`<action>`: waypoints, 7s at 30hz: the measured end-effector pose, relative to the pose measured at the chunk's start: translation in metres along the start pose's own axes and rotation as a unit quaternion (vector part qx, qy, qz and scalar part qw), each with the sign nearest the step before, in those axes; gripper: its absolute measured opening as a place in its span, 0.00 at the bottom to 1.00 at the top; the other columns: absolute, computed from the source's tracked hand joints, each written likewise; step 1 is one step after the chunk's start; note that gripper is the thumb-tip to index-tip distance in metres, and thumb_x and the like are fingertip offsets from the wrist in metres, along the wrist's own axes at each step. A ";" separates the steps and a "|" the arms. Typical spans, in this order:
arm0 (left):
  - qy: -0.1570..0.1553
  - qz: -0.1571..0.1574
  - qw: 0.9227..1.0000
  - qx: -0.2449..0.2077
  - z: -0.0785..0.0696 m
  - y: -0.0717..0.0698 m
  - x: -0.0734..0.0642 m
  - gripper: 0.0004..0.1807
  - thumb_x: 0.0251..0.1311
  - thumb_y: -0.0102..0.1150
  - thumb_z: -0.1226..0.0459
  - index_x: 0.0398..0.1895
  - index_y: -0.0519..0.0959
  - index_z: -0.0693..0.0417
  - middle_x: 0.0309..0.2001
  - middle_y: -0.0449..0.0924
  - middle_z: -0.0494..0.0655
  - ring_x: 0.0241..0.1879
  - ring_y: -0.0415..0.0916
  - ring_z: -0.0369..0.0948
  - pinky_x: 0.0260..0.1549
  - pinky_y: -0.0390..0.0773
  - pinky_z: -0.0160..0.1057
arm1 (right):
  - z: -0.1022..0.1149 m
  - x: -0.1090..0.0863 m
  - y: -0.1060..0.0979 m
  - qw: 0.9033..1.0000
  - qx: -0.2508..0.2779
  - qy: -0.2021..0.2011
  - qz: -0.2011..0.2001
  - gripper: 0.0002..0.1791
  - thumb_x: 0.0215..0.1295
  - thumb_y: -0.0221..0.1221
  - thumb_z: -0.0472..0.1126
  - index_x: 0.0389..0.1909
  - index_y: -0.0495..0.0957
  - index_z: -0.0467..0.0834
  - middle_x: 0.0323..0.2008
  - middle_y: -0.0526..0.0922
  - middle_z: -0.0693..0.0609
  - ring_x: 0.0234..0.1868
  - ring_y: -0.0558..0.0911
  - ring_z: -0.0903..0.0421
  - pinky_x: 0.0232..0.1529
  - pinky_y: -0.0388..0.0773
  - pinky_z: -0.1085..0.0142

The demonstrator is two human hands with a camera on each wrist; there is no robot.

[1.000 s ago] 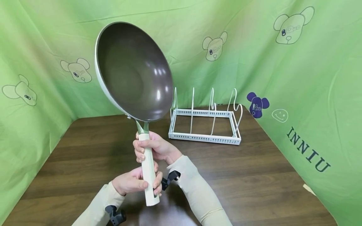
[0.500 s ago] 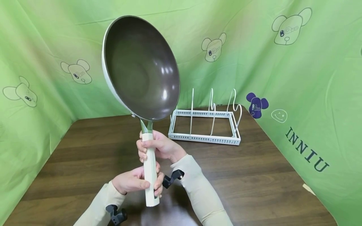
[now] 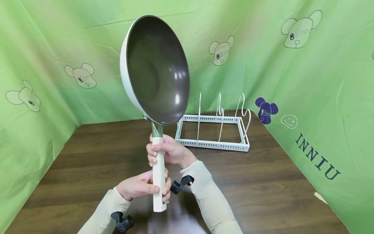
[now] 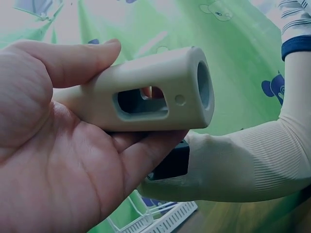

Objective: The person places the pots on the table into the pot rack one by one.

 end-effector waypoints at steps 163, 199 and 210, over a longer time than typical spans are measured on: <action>-0.122 -0.142 0.979 -0.086 0.076 -0.011 0.069 0.14 0.71 0.36 0.78 0.39 0.70 0.52 0.34 0.81 0.37 0.39 0.81 0.37 0.44 0.77 0.35 | -0.014 -0.103 -0.064 0.970 0.234 0.025 0.060 0.06 0.75 0.48 0.36 0.48 0.62 0.44 0.23 0.54 0.57 0.26 0.62 0.63 0.42 0.74 0.70; -0.101 -0.142 0.970 -0.169 0.099 -0.025 0.057 0.24 0.62 0.33 0.81 0.42 0.72 0.44 0.37 0.82 0.40 0.43 0.81 0.39 0.48 0.76 0.40 | -0.017 -0.117 -0.072 0.995 0.096 0.017 -0.006 0.08 0.78 0.44 0.36 0.54 0.65 0.44 0.35 0.72 0.54 0.40 0.78 0.60 0.50 0.76 0.64; -0.139 -0.179 0.961 -0.159 0.112 -0.036 0.056 0.22 0.62 0.35 0.82 0.37 0.72 0.45 0.35 0.84 0.39 0.42 0.82 0.38 0.51 0.76 0.38 | -0.021 -0.130 -0.081 0.996 0.050 0.029 -0.066 0.12 0.77 0.41 0.30 0.55 0.66 0.43 0.41 0.76 0.51 0.43 0.77 0.57 0.55 0.76 0.61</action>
Point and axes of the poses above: each hand's wrist, its own x-axis towards the middle knuckle, its own y-axis out of the palm, z = x × y, the point moved 2 cm from there along x, towards the middle knuckle
